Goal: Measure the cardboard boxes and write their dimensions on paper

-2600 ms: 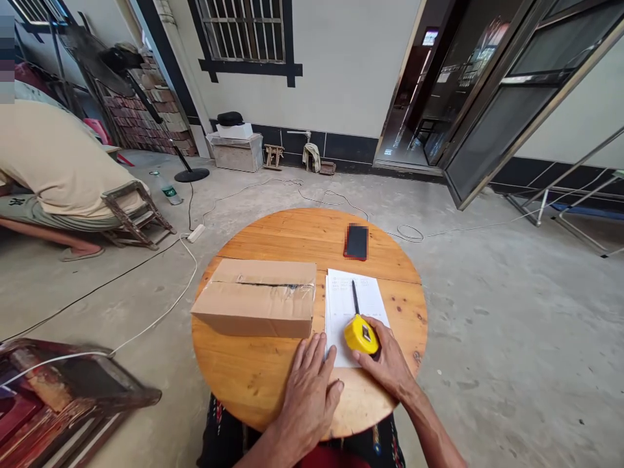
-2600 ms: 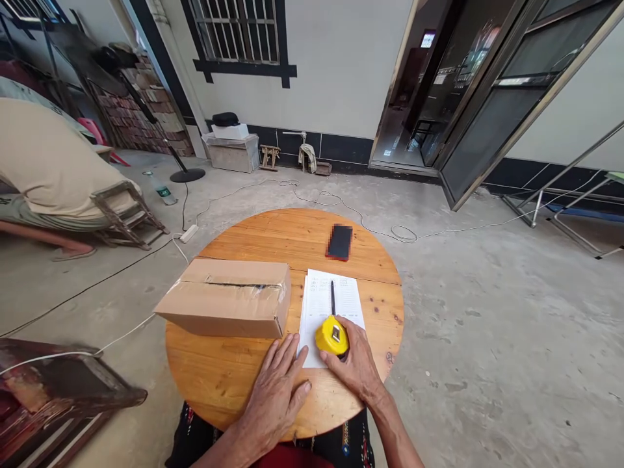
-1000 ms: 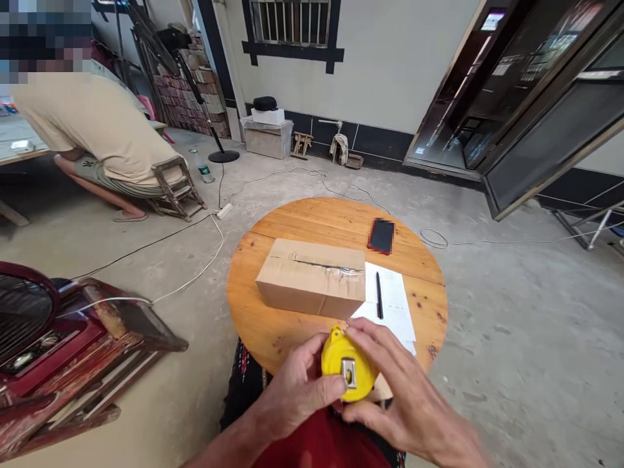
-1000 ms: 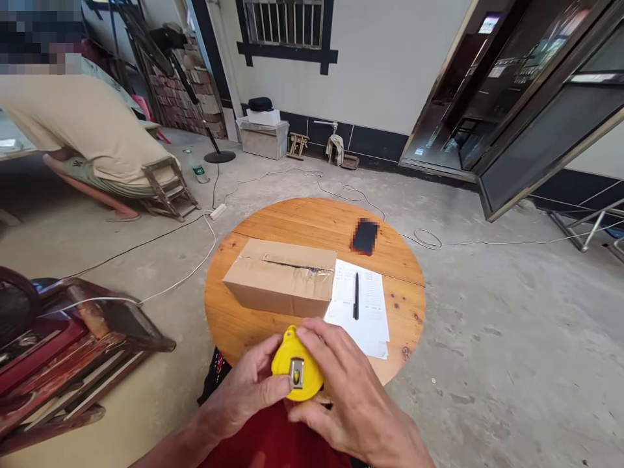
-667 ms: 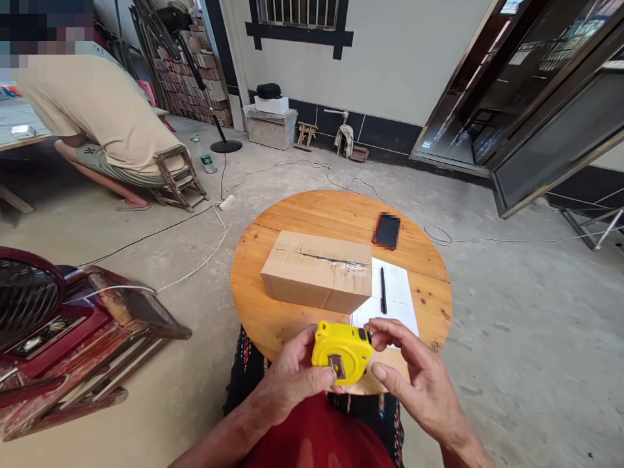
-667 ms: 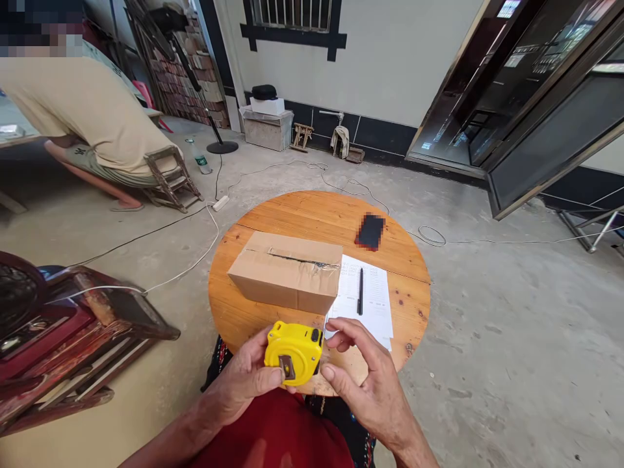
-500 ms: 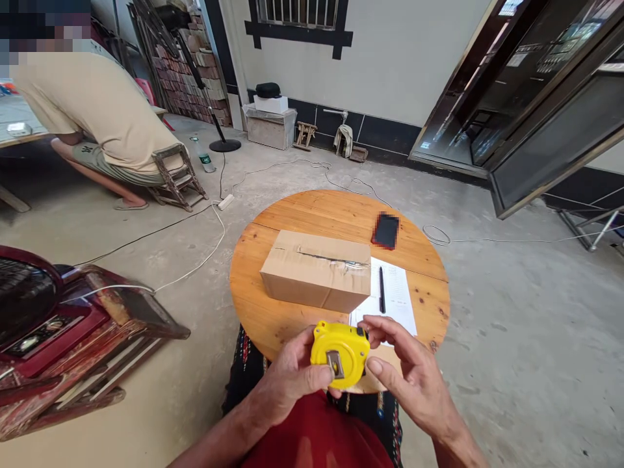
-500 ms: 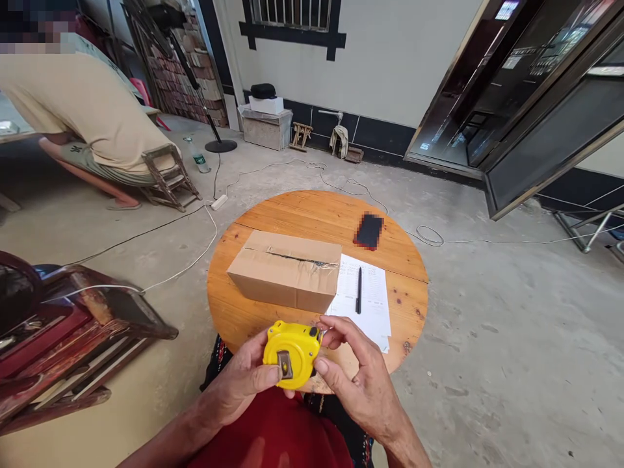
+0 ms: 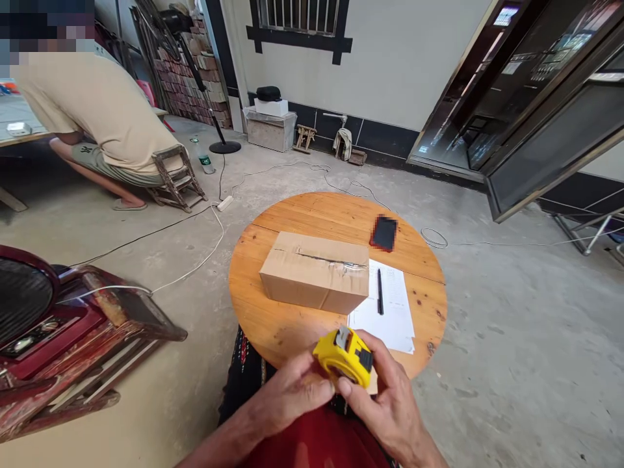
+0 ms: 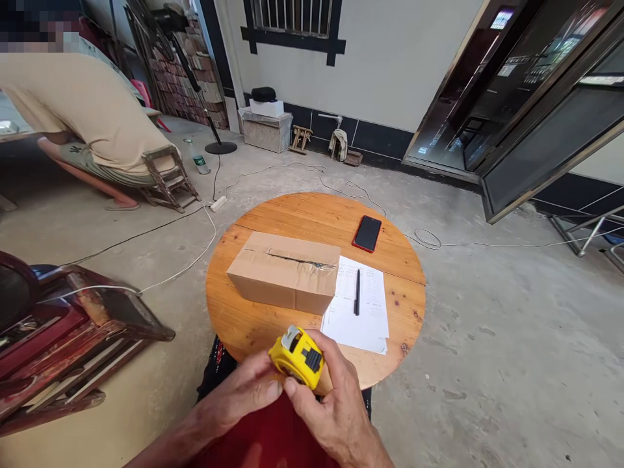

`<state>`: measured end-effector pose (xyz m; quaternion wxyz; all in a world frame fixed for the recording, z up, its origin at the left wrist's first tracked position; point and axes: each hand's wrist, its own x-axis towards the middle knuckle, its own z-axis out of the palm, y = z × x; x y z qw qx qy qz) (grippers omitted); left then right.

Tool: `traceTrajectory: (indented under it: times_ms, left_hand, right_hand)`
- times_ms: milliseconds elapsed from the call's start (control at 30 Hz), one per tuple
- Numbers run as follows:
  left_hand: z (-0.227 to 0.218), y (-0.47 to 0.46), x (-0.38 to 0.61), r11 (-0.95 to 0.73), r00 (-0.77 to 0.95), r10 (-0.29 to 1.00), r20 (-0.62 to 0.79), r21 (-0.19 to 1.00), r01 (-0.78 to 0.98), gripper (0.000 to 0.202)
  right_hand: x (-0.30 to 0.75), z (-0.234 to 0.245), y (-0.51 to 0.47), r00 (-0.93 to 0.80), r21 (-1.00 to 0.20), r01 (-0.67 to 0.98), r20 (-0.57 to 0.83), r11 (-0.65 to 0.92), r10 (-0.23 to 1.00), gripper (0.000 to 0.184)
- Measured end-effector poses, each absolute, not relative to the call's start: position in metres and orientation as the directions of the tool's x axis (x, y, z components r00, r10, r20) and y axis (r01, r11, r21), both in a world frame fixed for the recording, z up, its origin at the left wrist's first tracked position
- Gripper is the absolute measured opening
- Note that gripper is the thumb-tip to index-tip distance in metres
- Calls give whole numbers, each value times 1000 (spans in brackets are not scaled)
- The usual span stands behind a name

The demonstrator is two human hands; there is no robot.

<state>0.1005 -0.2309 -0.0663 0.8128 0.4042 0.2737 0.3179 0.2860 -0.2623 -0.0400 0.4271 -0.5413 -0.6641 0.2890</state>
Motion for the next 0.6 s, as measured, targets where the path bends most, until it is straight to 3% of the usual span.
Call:
traceTrajectory:
  times_ms: [67,167,333,600]
  left_hand:
    - [-59,-222,88,354,501,834,-230,920,-167,31]
    - [-47,-214,79,272,360,903,-236,961,-52,24]
    - [-46,-216,91,319,451,844,-289,948,10,28]
    - [-59,-218,97,516,566,738,-367,848,-123,35]
  right_hand:
    - [293,-31,-259,-82,-823,484,296,298,952,38]
    - [300,-22,-254,-227,-738,558,304,380,925,39]
    - [301,-27,-252,-312,-595,693,263,409,913,56]
    - [308,-28,-253,-407,-541,689,263,482,875,61]
